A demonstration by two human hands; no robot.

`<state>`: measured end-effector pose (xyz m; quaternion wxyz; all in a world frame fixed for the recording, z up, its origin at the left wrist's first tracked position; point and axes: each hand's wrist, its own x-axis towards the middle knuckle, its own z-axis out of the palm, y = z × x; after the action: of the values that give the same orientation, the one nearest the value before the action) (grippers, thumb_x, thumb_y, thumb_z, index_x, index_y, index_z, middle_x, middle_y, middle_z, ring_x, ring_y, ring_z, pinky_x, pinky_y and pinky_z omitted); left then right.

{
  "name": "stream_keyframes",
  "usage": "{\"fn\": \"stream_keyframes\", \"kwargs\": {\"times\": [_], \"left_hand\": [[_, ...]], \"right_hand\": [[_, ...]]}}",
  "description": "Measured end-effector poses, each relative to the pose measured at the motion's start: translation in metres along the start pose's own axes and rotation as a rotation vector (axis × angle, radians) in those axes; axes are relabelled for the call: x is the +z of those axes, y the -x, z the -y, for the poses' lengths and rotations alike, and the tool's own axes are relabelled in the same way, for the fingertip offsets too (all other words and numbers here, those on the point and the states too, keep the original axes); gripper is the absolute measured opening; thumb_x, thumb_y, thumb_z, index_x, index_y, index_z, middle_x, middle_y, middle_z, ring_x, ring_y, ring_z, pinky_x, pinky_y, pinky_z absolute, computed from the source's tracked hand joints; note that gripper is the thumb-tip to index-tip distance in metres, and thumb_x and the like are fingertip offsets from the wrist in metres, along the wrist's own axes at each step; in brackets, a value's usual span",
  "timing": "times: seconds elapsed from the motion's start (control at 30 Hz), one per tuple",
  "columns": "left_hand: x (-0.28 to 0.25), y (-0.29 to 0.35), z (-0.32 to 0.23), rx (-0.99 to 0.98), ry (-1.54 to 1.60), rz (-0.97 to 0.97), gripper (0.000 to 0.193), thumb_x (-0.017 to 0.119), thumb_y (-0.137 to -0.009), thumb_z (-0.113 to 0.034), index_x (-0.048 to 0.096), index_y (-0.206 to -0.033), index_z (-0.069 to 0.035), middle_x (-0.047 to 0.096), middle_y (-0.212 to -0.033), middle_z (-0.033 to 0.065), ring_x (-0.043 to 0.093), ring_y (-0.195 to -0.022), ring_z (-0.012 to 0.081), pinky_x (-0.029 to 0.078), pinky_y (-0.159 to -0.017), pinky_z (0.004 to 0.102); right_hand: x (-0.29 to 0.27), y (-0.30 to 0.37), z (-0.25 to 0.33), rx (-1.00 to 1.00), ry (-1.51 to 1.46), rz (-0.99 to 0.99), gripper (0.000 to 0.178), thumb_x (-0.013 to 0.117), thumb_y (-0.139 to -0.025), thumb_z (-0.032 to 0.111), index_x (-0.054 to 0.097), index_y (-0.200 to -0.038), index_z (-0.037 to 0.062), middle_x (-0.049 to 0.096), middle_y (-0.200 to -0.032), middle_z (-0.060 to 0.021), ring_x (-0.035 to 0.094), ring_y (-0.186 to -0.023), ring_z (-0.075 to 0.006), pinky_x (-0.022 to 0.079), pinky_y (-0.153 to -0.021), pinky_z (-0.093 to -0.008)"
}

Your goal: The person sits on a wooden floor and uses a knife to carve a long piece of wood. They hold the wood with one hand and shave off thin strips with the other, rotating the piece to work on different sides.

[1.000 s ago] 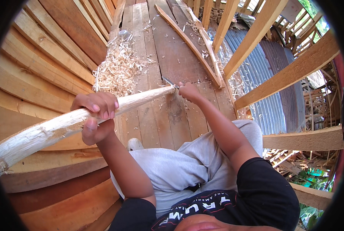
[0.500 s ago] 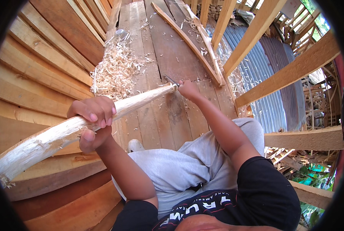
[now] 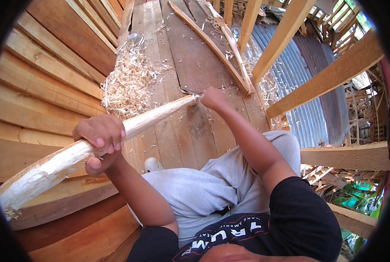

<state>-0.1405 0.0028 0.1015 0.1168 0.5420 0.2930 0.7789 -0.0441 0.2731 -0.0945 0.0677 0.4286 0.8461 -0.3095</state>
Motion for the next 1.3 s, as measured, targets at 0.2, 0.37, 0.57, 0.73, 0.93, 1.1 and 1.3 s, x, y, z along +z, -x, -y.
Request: {"fn": "stream_keyframes", "kwargs": {"times": [0.2,0.37,0.57,0.73,0.93,1.1,1.3], "left_hand": [[0.002,0.0,0.0,0.008,-0.015,-0.009,0.03,0.071,-0.077,-0.032,0.053,-0.085,-0.009,0.052,-0.057,-0.0017,0.051,-0.046,0.0122,0.045,-0.055,0.028],[0.0,-0.003,-0.001,-0.025,-0.009,0.108,0.028,0.071,-0.077,-0.033,0.052,-0.082,-0.012,0.049,-0.057,-0.0049,0.049,-0.048,0.0094,0.042,-0.057,0.0268],[0.017,-0.018,0.002,-0.052,0.032,0.296,0.029,0.077,-0.073,-0.024,0.055,-0.083,-0.008,0.056,-0.058,-0.0001,0.056,-0.047,0.0142,0.05,-0.052,0.0294],[0.032,-0.026,0.005,-0.077,0.024,0.395,0.031,0.08,-0.071,-0.023,0.057,-0.084,-0.007,0.058,-0.06,0.0007,0.057,-0.047,0.0144,0.051,-0.053,0.0295],[0.028,-0.022,0.005,-0.076,0.031,0.372,0.03,0.079,-0.072,-0.025,0.057,-0.084,-0.008,0.057,-0.058,-0.0007,0.057,-0.047,0.0133,0.05,-0.053,0.029],[0.016,-0.017,0.004,-0.065,0.031,0.313,0.03,0.078,-0.072,-0.027,0.056,-0.084,-0.009,0.056,-0.057,-0.0021,0.056,-0.046,0.0125,0.05,-0.052,0.0281],[0.014,-0.014,0.003,-0.062,0.022,0.256,0.029,0.076,-0.073,-0.029,0.055,-0.082,-0.011,0.055,-0.056,-0.0044,0.055,-0.046,0.0098,0.048,-0.053,0.0254]], "right_hand": [[-0.002,0.01,0.009,-0.093,0.131,-0.018,0.027,0.054,-0.088,0.023,0.071,-0.099,0.0061,0.069,-0.103,-0.0183,0.065,-0.099,-0.0365,0.052,-0.082,-0.0442],[-0.007,0.015,0.015,-0.169,0.136,0.001,0.025,0.056,-0.085,0.021,0.072,-0.098,0.0073,0.069,-0.099,-0.0192,0.066,-0.093,-0.037,0.053,-0.079,-0.0447],[-0.018,0.027,0.022,-0.149,0.088,0.009,0.028,0.056,-0.083,0.021,0.071,-0.096,0.0009,0.069,-0.097,-0.0223,0.067,-0.092,-0.037,0.052,-0.079,-0.0453],[-0.026,0.013,0.011,-0.015,0.082,0.018,0.032,0.061,-0.081,0.025,0.071,-0.104,0.006,0.069,-0.107,-0.0168,0.066,-0.102,-0.0305,0.053,-0.083,-0.0393],[-0.021,0.008,0.006,-0.037,0.078,0.045,0.034,0.059,-0.079,0.023,0.07,-0.103,0.001,0.069,-0.105,-0.0198,0.067,-0.099,-0.034,0.053,-0.084,-0.0406],[-0.023,0.008,0.009,-0.052,0.095,0.125,0.035,0.059,-0.079,0.023,0.07,-0.104,0.0018,0.068,-0.108,-0.0201,0.067,-0.1,-0.0335,0.053,-0.084,-0.0408],[-0.018,0.005,0.003,0.029,0.119,0.023,0.033,0.06,-0.077,0.02,0.07,-0.103,0.0028,0.068,-0.109,-0.02,0.067,-0.1,-0.0332,0.053,-0.085,-0.0398]]}}
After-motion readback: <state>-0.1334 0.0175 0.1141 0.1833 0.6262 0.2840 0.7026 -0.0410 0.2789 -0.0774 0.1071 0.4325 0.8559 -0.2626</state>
